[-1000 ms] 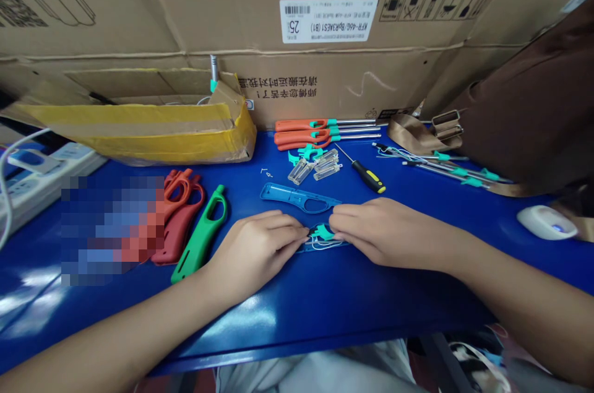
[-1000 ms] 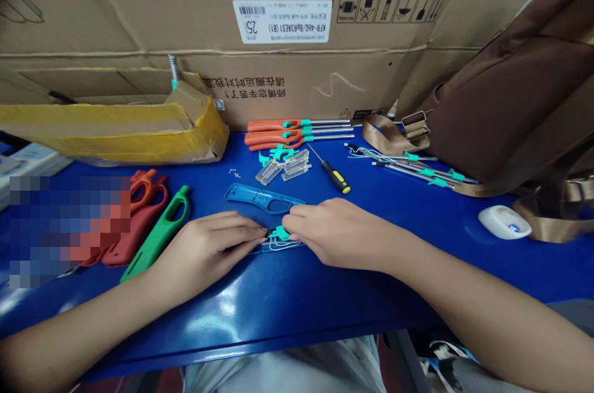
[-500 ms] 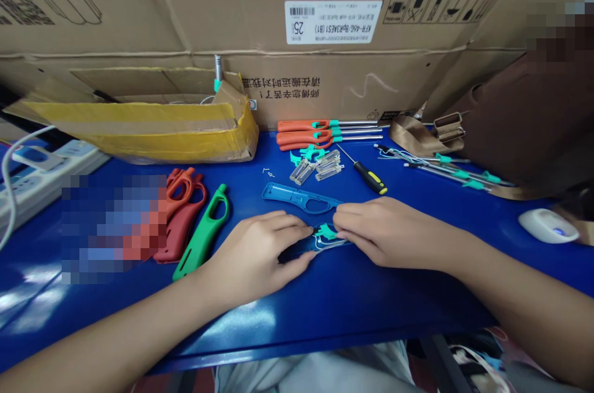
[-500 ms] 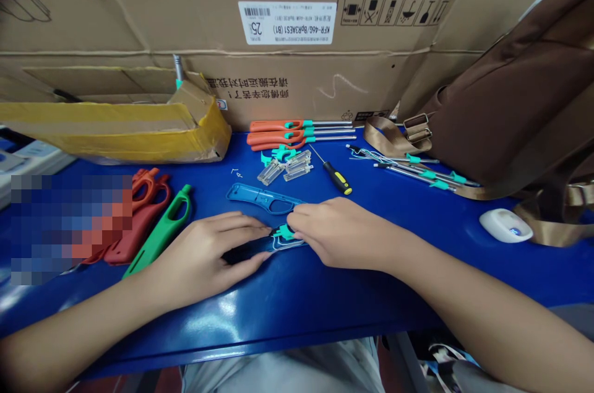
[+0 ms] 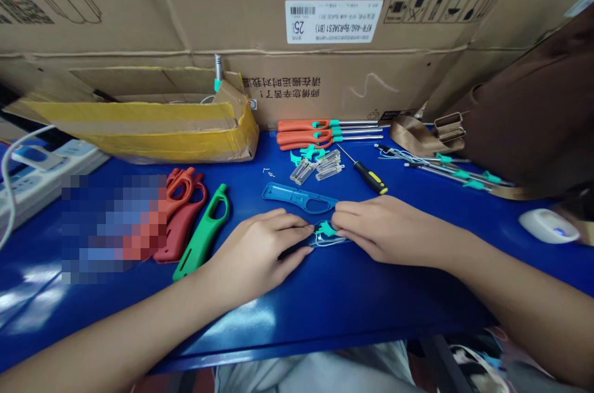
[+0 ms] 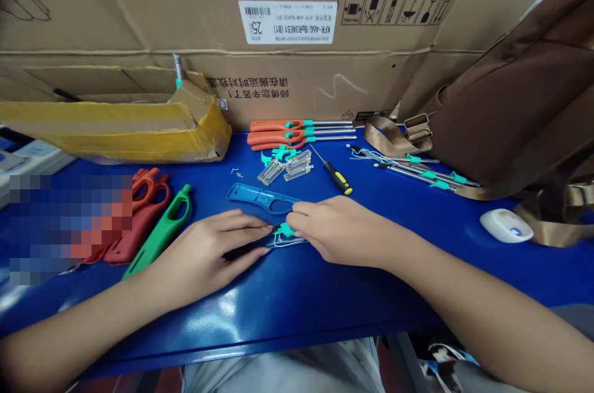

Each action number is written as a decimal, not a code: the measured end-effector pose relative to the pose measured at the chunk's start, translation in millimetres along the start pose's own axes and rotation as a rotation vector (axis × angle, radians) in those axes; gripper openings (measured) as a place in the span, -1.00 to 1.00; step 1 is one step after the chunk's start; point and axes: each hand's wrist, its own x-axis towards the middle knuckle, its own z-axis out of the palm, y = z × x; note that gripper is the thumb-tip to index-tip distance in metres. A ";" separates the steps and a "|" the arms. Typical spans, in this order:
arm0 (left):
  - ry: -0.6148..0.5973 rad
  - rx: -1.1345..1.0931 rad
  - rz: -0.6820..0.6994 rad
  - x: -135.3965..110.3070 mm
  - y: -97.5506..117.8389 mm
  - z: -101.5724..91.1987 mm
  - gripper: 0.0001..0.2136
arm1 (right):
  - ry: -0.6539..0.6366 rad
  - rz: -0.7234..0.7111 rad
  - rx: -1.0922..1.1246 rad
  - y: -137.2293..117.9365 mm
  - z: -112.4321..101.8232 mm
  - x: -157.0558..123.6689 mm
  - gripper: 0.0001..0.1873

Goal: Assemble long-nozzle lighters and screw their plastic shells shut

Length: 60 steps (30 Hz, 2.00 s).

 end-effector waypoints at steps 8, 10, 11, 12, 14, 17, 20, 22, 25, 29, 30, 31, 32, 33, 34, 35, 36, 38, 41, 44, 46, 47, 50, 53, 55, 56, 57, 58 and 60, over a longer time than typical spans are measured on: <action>0.001 -0.010 0.001 0.2 -1.6 0.8 -0.76 | 0.029 -0.062 -0.038 3.8 2.1 -1.8 -0.83; 0.004 -0.014 0.006 0.3 -1.8 1.1 -0.75 | 0.030 -0.073 -0.039 3.5 1.4 -1.9 -0.82; 0.007 -0.016 0.010 0.4 -1.8 1.4 -0.75 | 0.028 -0.075 -0.038 3.3 0.9 -2.1 -0.82; 0.009 -0.019 0.014 0.3 -1.8 1.6 -0.76 | 0.026 -0.078 -0.037 3.0 0.5 -2.3 -0.82; 0.017 -0.028 0.020 0.1 -1.9 2.0 -0.76 | 0.022 -0.085 -0.033 2.6 -0.4 -2.8 -0.81; 0.026 -0.045 0.021 -0.3 -1.9 2.2 -0.76 | 0.028 -0.085 0.005 2.3 -1.1 -3.5 -0.80; 0.023 -0.053 0.019 -0.2 -2.0 2.2 -0.76 | 0.044 -0.070 0.041 2.3 -1.7 -3.7 -0.80; 0.023 -0.055 0.016 0.2 -2.2 2.4 -0.76 | 0.056 -0.062 0.053 2.4 -2.2 -3.9 -0.80; 0.032 -0.060 0.012 0.9 -2.2 3.0 -0.76 | 0.063 -0.049 0.057 2.5 -3.0 -4.0 -0.78; 0.036 -0.077 0.003 1.0 -1.9 3.5 -0.77 | 0.063 -0.051 0.053 3.3 -1.3 -3.4 -0.78; 0.036 -0.083 -0.004 1.0 -1.8 3.5 -0.78 | 0.065 -0.058 0.051 3.7 -0.3 -3.1 -0.78; 0.035 -0.088 -0.012 1.1 -1.8 3.4 -0.79 | 0.067 -0.064 0.046 4.0 0.8 -2.7 -0.79; 0.033 -0.092 -0.018 1.1 -1.8 3.3 -0.79 | 0.068 -0.071 0.038 4.3 2.0 -2.3 -0.79; 0.031 -0.093 -0.022 1.3 -1.8 3.2 -0.80 | 0.067 -0.079 0.030 4.6 3.1 -1.8 -0.79; 0.029 -0.093 -0.021 1.4 -1.9 3.1 -0.80 | 0.065 -0.086 0.020 4.8 4.1 -1.4 -0.79; 0.025 -0.091 -0.018 1.4 -2.0 2.9 -0.80 | 0.063 -0.092 0.009 4.9 4.8 -0.9 -0.79; 0.025 -0.088 -0.013 1.4 -2.1 2.7 -0.80 | 0.061 -0.096 -0.001 5.0 5.3 -0.5 -0.79; 0.028 -0.086 -0.011 0.9 -2.4 2.5 -0.81 | 0.058 -0.103 -0.022 5.0 5.6 0.3 -0.80; 0.037 -0.083 -0.042 -0.3 -2.0 2.0 -0.77 | 0.064 -0.111 -0.070 4.1 5.1 0.8 -0.81; 0.039 -0.077 -0.076 -0.9 -0.2 1.7 -0.64 | 0.073 -0.108 -0.129 1.9 4.3 1.0 -0.81; 0.035 -0.086 -0.062 -0.7 1.2 2.0 -0.63 | 0.065 -0.112 -0.158 -0.5 3.6 1.2 -0.84; 0.034 -0.092 -0.048 -0.5 1.7 2.3 -0.65 | 0.055 -0.116 -0.171 -1.7 3.0 1.3 -0.85; 0.045 -0.093 -0.010 0.2 1.6 3.4 -0.71 | 0.013 -0.113 -0.190 -4.2 0.9 1.6 -0.85; 0.055 -0.088 -0.003 0.5 -0.4 4.2 -0.73 | 0.010 -0.097 -0.182 -3.3 -0.9 0.8 -0.84; 0.061 -0.089 -0.014 0.3 -1.8 4.3 -0.71 | 0.027 -0.097 -0.176 -1.7 -1.1 -0.1 -0.82; 0.063 -0.089 -0.019 0.2 -2.1 4.3 -0.70 | 0.034 -0.098 -0.172 -1.2 -0.9 -0.5 -0.81; 0.065 -0.090 -0.020 0.0 -2.3 4.3 -0.70 | 0.039 -0.099 -0.166 -0.9 -0.7 -0.9 -0.81; 0.069 -0.090 -0.017 0.0 -2.3 4.3 -0.71 | 0.037 -0.097 -0.158 -1.0 -0.4 -1.2 -0.81; 0.076 -0.091 -0.014 0.0 -2.0 4.2 -0.72 | 0.021 -0.087 -0.142 -1.8 -0.1 -1.4 -0.80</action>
